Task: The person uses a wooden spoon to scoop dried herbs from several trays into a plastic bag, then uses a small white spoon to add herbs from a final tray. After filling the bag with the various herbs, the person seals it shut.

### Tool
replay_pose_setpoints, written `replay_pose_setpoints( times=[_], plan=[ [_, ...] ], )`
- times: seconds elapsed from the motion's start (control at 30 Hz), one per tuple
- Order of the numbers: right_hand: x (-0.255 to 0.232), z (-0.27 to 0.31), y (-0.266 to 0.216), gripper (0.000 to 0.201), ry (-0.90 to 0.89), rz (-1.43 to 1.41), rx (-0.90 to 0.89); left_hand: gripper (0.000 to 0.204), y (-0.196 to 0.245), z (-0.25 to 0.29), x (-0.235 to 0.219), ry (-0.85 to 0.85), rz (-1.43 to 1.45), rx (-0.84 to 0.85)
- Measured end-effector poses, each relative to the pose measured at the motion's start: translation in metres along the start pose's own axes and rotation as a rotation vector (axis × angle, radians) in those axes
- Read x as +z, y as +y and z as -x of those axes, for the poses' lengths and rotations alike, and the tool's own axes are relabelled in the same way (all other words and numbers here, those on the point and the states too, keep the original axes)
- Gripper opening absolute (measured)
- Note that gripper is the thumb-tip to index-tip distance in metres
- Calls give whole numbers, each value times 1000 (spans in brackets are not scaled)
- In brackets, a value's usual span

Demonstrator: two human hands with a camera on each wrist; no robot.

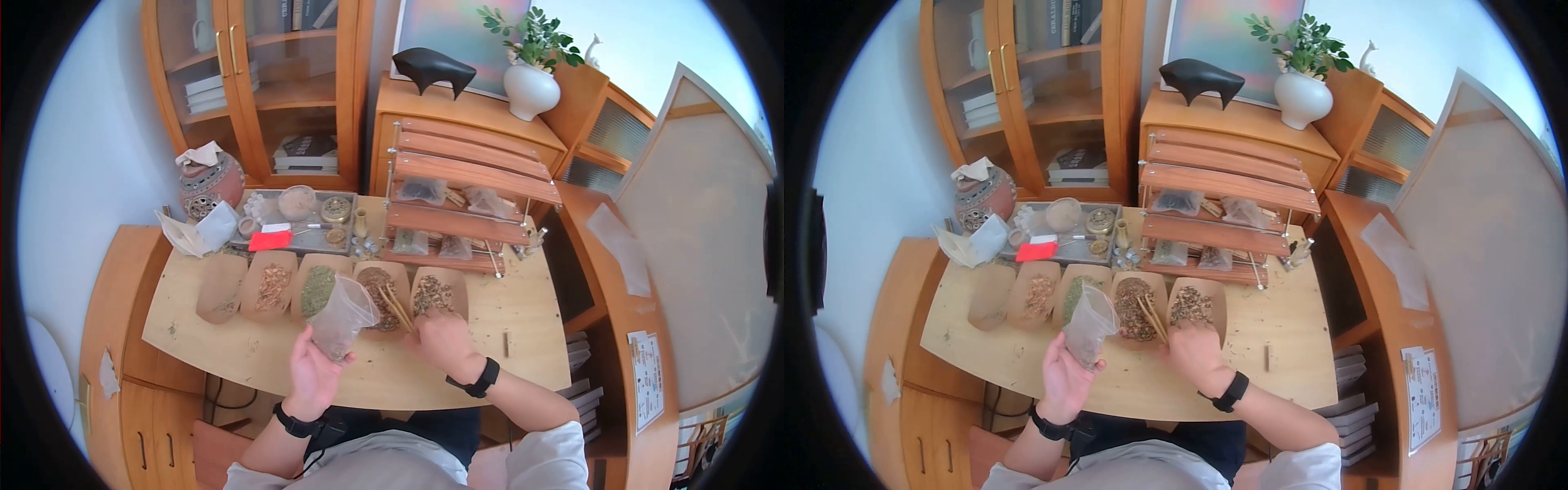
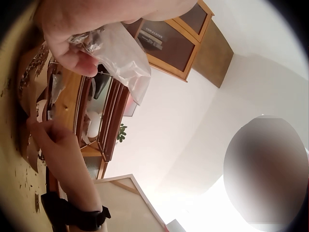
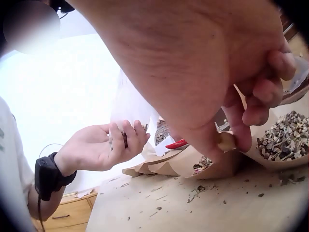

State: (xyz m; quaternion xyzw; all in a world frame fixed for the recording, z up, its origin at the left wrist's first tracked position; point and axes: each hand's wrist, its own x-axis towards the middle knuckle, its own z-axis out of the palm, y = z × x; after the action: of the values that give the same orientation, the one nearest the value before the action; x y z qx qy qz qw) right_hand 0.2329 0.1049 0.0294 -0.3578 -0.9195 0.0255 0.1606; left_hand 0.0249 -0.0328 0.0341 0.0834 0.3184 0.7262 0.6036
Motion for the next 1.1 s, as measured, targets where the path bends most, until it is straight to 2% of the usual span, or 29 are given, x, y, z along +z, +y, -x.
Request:
replay_pose_setpoints(
  times=[0.1, 0.23, 0.33, 0.43, 0.53, 0.77, 0.93, 1.1],
  plan=[
    [-2, -6, -4, 22, -99, -20, 127, 38, 7, 7, 4, 61, 36, 30],
    [-29, -10, -14, 19, -4, -159, 214, 35, 18, 8, -10, 72, 92, 76],
    [-33, -19, -41, 21, -7, -300, 240, 34, 26, 10, -20, 119, 100, 130],
    [-13, -38, -71, 24, -105, -330, 264, 34, 31, 13, -23, 145, 78, 172],
    [13, -56, -89, 26, -113, -375, 268, 34, 29, 16, -28, 167, 100, 177],
    [28, -70, -99, 34, -254, -526, 307, 38, 21, 22, -39, 77, 75, 139],
    [-13, -43, -72, 31, -96, -597, 371, 40, 6, 33, -19, 58, 97, 84],
    [-51, -9, 27, 29, 64, -502, 555, 39, -22, 42, 6, -51, 40, -46]
  ],
)
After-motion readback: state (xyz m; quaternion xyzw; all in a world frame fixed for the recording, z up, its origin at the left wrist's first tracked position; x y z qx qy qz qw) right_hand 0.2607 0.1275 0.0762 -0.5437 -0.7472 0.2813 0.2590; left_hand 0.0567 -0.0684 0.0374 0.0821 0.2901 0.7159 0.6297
